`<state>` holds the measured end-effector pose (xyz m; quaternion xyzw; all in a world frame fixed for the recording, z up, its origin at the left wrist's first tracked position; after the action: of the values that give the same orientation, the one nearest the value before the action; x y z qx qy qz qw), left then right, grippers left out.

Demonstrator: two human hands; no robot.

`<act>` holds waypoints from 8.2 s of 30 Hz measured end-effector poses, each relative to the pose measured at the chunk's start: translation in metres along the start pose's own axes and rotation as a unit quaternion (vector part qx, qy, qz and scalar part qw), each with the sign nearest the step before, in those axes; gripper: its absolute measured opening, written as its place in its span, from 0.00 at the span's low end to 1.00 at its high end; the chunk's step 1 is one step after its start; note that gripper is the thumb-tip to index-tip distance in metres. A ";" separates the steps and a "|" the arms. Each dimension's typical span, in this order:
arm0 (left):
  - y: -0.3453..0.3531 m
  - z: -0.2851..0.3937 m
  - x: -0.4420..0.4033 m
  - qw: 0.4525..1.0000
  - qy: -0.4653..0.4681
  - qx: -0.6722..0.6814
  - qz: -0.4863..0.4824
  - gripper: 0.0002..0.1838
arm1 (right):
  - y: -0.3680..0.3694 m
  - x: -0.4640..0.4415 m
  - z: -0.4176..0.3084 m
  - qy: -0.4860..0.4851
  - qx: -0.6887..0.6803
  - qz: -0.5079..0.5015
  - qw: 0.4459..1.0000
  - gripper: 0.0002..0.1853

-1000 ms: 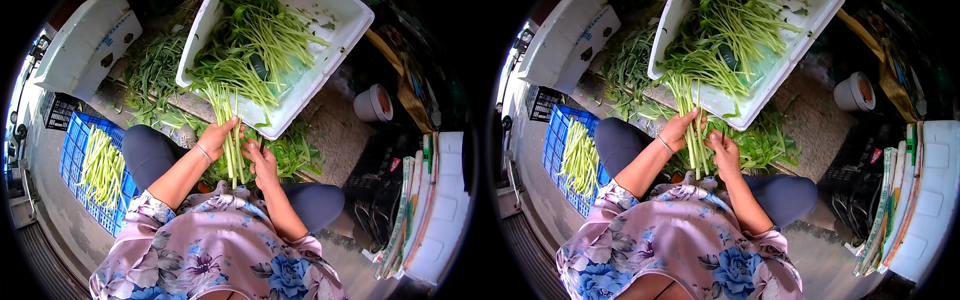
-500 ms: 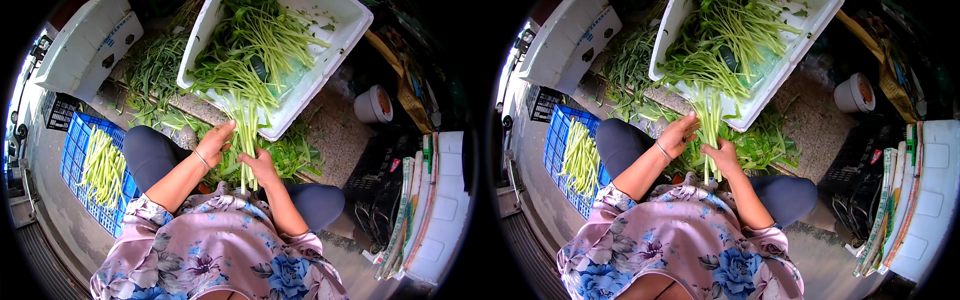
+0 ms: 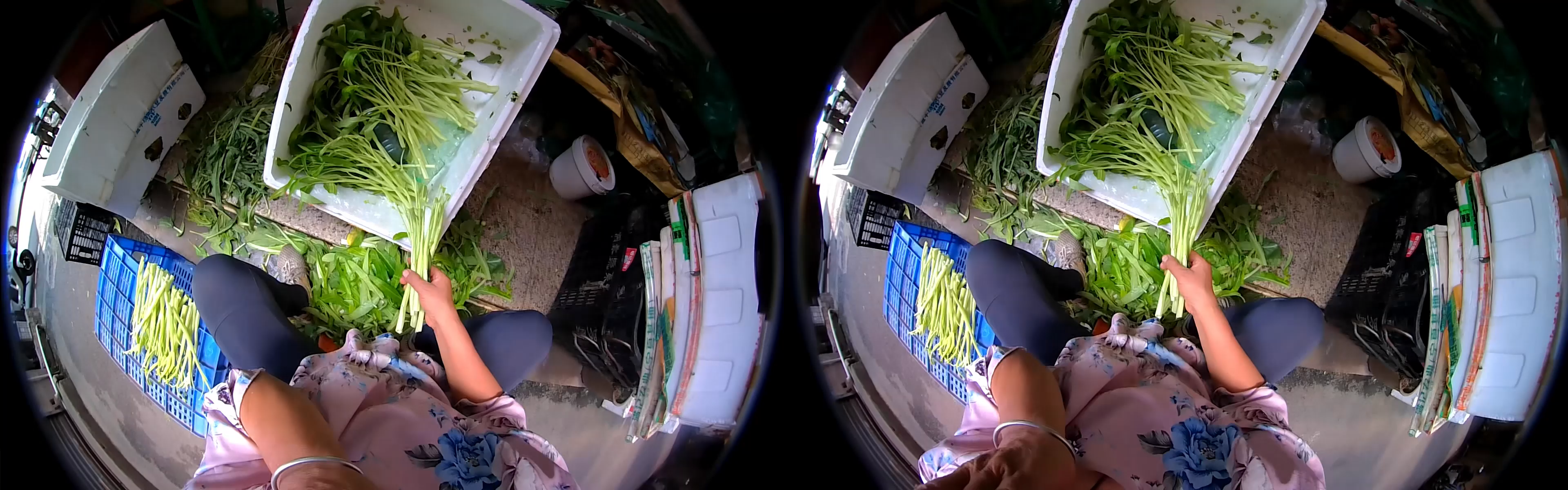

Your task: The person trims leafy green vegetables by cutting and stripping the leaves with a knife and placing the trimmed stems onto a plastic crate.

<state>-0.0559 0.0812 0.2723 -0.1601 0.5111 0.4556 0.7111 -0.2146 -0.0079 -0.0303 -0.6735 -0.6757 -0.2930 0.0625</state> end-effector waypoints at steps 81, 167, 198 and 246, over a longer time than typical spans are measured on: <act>-0.125 -0.158 0.217 0.669 -0.575 0.166 0.440 0.31 | 0.088 0.004 -0.004 -0.239 0.348 -0.168 0.891 0.30; -0.175 -0.061 0.218 0.714 -0.551 0.118 0.417 0.18 | 0.057 -0.087 -0.049 0.104 0.488 -0.331 0.801 0.40; -0.147 -0.166 0.219 0.708 -0.598 -0.049 0.373 0.13 | 0.065 -0.008 0.006 -0.035 0.038 -0.081 0.995 0.08; -0.175 -0.160 0.259 0.685 -0.554 -0.183 0.436 0.13 | 0.075 -0.120 0.021 -0.137 0.293 -0.080 0.943 0.11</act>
<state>0.0095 0.0021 -0.0635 0.2355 -0.0576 0.8047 0.5419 -0.1273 -0.1087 -0.0816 -0.6029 -0.7853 0.0093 0.1405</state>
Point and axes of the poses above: each hand's wrist, its own x-axis away from the middle knuckle, its own y-axis out of the palm, z = x × y, the point moved 1 cm from there along -x, towards the middle knuckle, and after that the axes turned 15 degrees about -x, right-handed, at the moved point
